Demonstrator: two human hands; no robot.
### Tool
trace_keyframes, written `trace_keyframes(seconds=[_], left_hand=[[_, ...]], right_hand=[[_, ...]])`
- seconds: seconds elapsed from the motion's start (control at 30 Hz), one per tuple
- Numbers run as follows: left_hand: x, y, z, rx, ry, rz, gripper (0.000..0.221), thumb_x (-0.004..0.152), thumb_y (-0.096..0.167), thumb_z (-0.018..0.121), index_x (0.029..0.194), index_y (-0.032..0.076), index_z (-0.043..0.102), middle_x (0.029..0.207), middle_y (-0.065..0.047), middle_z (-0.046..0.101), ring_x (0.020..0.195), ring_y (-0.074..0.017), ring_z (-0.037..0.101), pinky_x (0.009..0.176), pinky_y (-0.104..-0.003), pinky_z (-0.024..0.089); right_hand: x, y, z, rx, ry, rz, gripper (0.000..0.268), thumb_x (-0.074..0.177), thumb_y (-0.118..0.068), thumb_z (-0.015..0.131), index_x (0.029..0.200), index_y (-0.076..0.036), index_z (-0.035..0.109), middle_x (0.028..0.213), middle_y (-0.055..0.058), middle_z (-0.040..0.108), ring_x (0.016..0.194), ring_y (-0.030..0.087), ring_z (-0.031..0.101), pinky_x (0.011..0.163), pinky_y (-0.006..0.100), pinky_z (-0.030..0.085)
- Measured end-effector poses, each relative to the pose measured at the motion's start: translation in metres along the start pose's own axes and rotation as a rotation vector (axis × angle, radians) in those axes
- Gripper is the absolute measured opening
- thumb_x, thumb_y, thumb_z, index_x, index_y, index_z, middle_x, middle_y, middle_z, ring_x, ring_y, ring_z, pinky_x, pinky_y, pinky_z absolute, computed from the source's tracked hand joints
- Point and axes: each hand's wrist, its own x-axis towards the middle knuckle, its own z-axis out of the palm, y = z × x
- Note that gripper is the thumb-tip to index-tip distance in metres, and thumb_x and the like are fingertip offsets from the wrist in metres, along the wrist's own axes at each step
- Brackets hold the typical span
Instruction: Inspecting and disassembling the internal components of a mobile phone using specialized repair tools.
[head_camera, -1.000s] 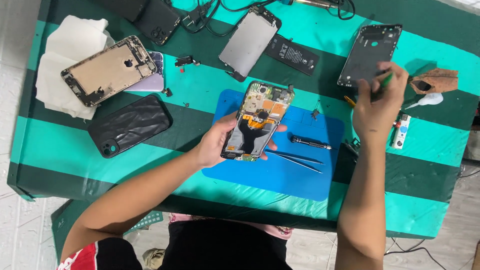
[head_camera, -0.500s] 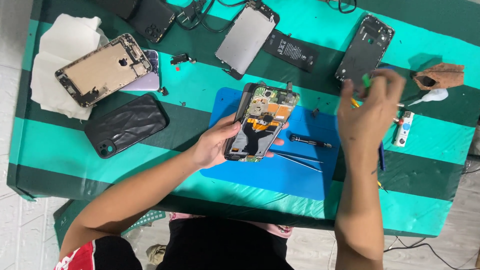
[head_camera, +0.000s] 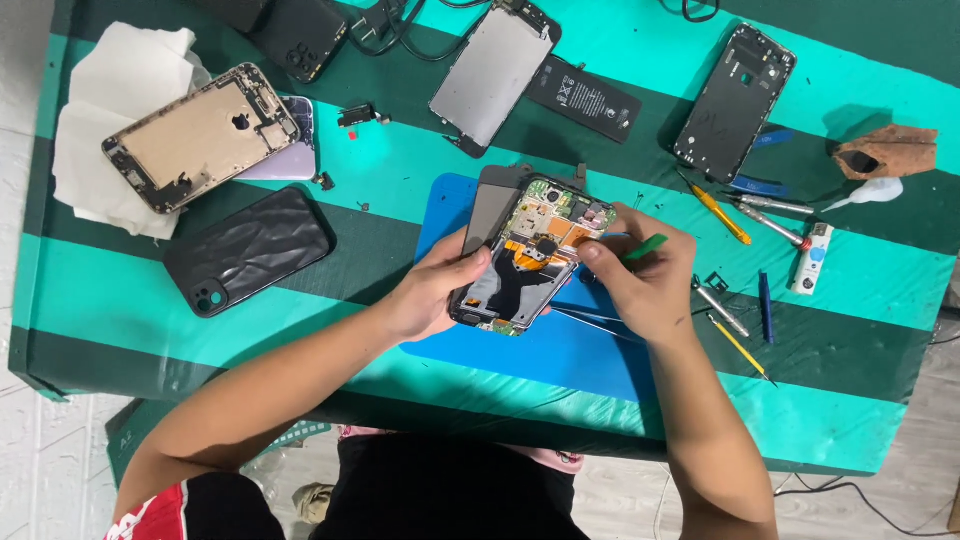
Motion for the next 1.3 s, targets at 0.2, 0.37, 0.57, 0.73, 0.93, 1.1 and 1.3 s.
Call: trace_keyframes(seconds=[0.2, 0.37, 0.57, 0.73, 0.93, 1.1, 1.3], left_hand=[[-0.002, -0.032, -0.036, 0.110, 0.140, -0.093, 0.081, 0.106, 0.037, 0.061, 0.165, -0.002, 0.021, 0.166, -0.030, 0.026, 0.156, -0.0429, 0.019, 0.128, -0.051, 0.012], [0.003, -0.046, -0.051, 0.160, 0.103, 0.024, 0.066, 0.113, 0.035, 0.046, 0.163, -0.001, 0.026, 0.166, -0.026, 0.028, 0.157, -0.0416, 0.018, 0.129, -0.048, 0.014], [0.013, -0.068, -0.067, 0.116, 0.126, 0.059, 0.066, 0.110, 0.035, 0.054, 0.165, 0.007, 0.029, 0.168, -0.017, 0.030, 0.157, -0.0355, 0.021, 0.128, -0.048, 0.015], [0.009, -0.014, -0.013, 0.065, 0.042, 0.070, 0.070, 0.110, 0.036, 0.053, 0.165, 0.005, 0.023, 0.169, -0.023, 0.024, 0.158, -0.0382, 0.019, 0.129, -0.050, 0.014], [-0.012, 0.034, 0.046, 0.038, -0.017, 0.053, 0.066, 0.108, 0.027, 0.054, 0.164, 0.005, 0.027, 0.167, -0.026, 0.029, 0.157, -0.0378, 0.021, 0.128, -0.053, 0.018], [-0.006, -0.006, 0.007, 0.075, -0.025, 0.039, 0.067, 0.108, 0.026, 0.054, 0.165, 0.008, 0.026, 0.168, -0.022, 0.026, 0.158, -0.0365, 0.019, 0.128, -0.052, 0.017], [0.000, -0.027, -0.016, 0.068, 0.006, -0.009, 0.069, 0.108, 0.028, 0.054, 0.165, 0.005, 0.025, 0.167, -0.026, 0.027, 0.157, -0.0397, 0.020, 0.128, -0.055, 0.014]], right_hand=[[-0.003, 0.006, 0.004, 0.078, 0.022, 0.049, 0.016, 0.093, 0.009, 0.071, 0.085, 0.006, 0.057, 0.049, 0.011, 0.045, 0.045, 0.015, 0.043, 0.046, 0.026, 0.034], [-0.005, 0.009, 0.014, 0.233, 0.040, 0.055, 0.011, 0.095, 0.014, 0.064, 0.092, 0.006, 0.058, 0.052, 0.011, 0.042, 0.044, 0.016, 0.040, 0.047, 0.029, 0.035], [-0.008, 0.016, 0.014, 0.321, 0.046, 0.066, 0.006, 0.094, 0.014, 0.063, 0.093, 0.008, 0.061, 0.055, 0.010, 0.042, 0.043, 0.014, 0.035, 0.045, 0.029, 0.036], [-0.006, 0.008, 0.021, 0.364, 0.063, 0.060, 0.006, 0.095, 0.013, 0.063, 0.092, 0.008, 0.061, 0.056, 0.009, 0.039, 0.044, 0.012, 0.033, 0.043, 0.029, 0.033], [-0.005, 0.002, 0.025, 0.379, 0.057, 0.062, 0.008, 0.095, 0.013, 0.061, 0.091, 0.007, 0.059, 0.055, 0.007, 0.037, 0.044, 0.011, 0.033, 0.042, 0.029, 0.030], [-0.009, 0.006, 0.024, 0.346, 0.053, 0.051, 0.009, 0.095, 0.013, 0.063, 0.091, 0.007, 0.057, 0.055, 0.007, 0.037, 0.044, 0.011, 0.033, 0.043, 0.029, 0.030], [-0.010, 0.002, 0.026, 0.283, 0.048, 0.024, 0.016, 0.096, 0.009, 0.063, 0.087, 0.003, 0.052, 0.053, 0.006, 0.034, 0.044, 0.011, 0.032, 0.043, 0.029, 0.027]])
